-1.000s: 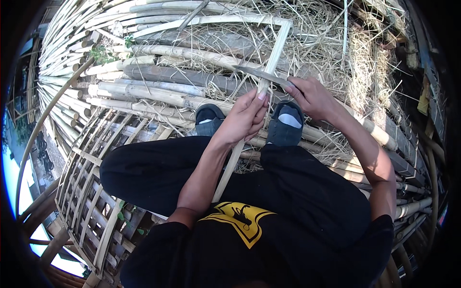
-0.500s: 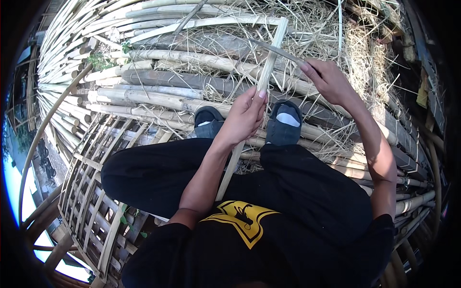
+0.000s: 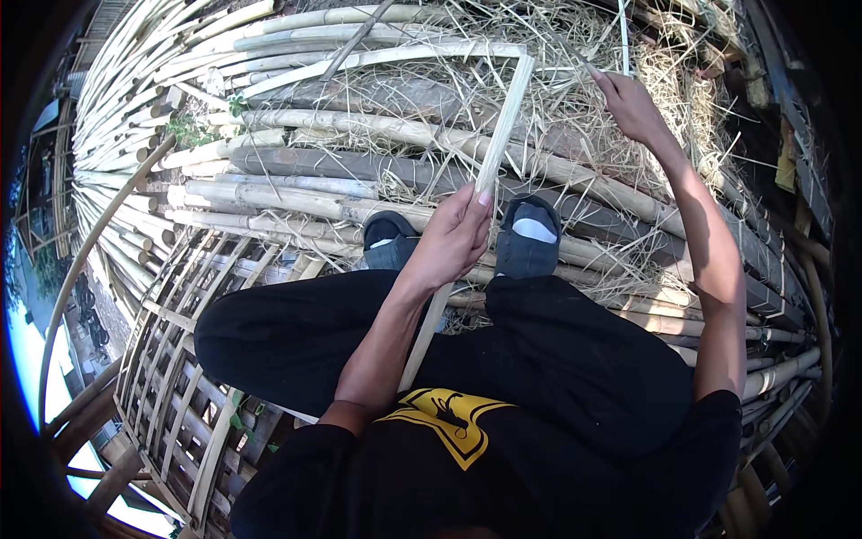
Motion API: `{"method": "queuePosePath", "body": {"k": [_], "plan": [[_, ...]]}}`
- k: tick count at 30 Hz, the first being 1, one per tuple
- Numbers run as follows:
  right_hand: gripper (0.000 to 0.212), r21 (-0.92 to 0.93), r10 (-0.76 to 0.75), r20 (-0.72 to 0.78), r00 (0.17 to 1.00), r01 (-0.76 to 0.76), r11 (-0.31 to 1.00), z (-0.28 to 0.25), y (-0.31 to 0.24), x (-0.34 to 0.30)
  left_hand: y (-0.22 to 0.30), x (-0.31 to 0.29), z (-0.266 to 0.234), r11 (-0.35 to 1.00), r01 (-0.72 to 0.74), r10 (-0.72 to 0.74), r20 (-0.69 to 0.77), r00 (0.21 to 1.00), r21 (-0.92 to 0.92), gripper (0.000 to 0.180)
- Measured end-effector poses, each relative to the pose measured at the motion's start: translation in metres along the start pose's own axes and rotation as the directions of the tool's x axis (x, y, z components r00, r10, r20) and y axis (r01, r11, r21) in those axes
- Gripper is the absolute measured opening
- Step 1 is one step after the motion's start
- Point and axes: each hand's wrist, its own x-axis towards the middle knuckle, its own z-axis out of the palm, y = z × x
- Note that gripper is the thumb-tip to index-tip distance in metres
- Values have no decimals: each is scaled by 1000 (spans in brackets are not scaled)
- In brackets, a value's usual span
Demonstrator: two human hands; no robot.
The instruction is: The person scrapes a thin strip of wood with a knife by hand while sitting on a bamboo slat floor.
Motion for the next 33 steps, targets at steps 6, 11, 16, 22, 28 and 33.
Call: {"method": "queuePosePath", "body": {"k": [6,11,16,22,28,33], "plan": [[60,160,-90,10,996,87,983,-16,-32,-20,2,5,-14,999,9,-7,-70,998,34,24],[50,239,-321,351,880,247,939,9,-97,-69,4,7,-9,995,-28,38,-103,994,100,24],[48,114,-360,207,910,343,932,21,-65,-44,-1,0,-8,996,-7,15,-89,996,90,25],[58,153,32,-16,999,-29,988,-14,25,-17,2,-1,-6,1000,8,-8,19,1000,-4,25],[50,264,-390,208,897,332,905,5,-86,-65,5,3,-16,984,28,-17,62,998,-173,24],[49,227,-458,217,862,412,882,19,-84,-53,1,2,-18,978,61,-48,69,996,-199,23]]}}
